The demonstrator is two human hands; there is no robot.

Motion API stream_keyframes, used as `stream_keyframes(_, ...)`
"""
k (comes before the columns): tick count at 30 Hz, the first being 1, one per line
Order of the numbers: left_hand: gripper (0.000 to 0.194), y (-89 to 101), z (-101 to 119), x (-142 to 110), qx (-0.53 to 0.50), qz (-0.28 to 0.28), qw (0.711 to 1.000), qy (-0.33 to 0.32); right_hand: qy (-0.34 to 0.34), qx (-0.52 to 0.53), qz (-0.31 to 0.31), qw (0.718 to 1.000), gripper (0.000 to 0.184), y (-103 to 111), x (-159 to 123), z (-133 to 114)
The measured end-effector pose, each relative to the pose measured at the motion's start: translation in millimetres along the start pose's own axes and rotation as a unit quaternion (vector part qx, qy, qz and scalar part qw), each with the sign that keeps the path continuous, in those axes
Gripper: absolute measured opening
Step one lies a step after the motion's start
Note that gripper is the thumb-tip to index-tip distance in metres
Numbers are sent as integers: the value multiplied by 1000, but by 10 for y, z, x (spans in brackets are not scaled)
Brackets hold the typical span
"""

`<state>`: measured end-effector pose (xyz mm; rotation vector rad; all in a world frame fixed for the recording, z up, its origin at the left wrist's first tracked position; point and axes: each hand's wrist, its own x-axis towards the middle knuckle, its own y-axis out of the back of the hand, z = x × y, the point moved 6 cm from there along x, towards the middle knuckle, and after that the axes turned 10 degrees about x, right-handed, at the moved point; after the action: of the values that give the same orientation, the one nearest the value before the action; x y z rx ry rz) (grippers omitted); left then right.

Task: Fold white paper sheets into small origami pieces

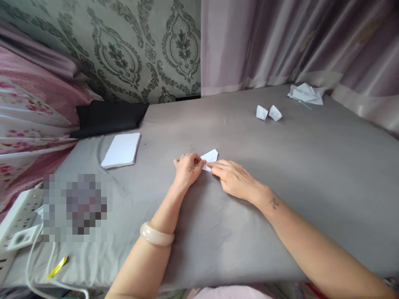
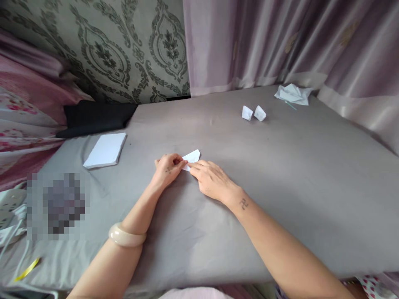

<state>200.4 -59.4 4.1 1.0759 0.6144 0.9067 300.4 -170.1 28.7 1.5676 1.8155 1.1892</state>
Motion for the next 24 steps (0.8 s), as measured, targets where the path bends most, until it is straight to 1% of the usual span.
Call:
stream_keyframes(6, 18, -1, 8, -5, 5, 0, 1000, 2, -21, -26, -21, 999, 33, -1, 13, -21)
stream_keyframes(11, 16, -28, -15, 30, 4, 26, 1000, -14, -40, -58, -31, 997, 35, -29, 21, -26)
stream_keyframes(13, 16, 16, -15, 11, 4, 42, 999, -16, -42, -64, -32, 997, 38, -39, 18, -24)
stream_keyframes(16, 21, 162, 65, -165, 43, 84, 995, -40, -47, -61, -31, 997, 44, -38, 14, -13)
stream_keyframes(17, 25, 199, 132, -266, 68, 92, 991, -71, -47, -57, -30, 997, 45, -35, 14, -11)
stream_keyframes(18, 28, 204, 218, -382, 87, 85, 986, -118, -44, -51, -29, 997, 47, -31, 14, -11)
stream_keyframes(19, 31, 183, 308, -507, 102, 69, 977, -171, -41, -44, -28, 998, 47, -28, 14, -12)
stream_keyframes(20, 34, 159, 366, -623, 115, 61, 971, -202, -37, -37, -27, 998, 48, -27, 14, -13)
stream_keyframes(22, 41, 88, 410, -788, 141, 51, 964, -220, -33, -26, -25, 999, 48, -29, 14, -8)
stream_keyframes(24, 50, -5, 413, -865, 159, 36, 959, -230, -35, -17, -25, 999, 48, -36, 12, 4)
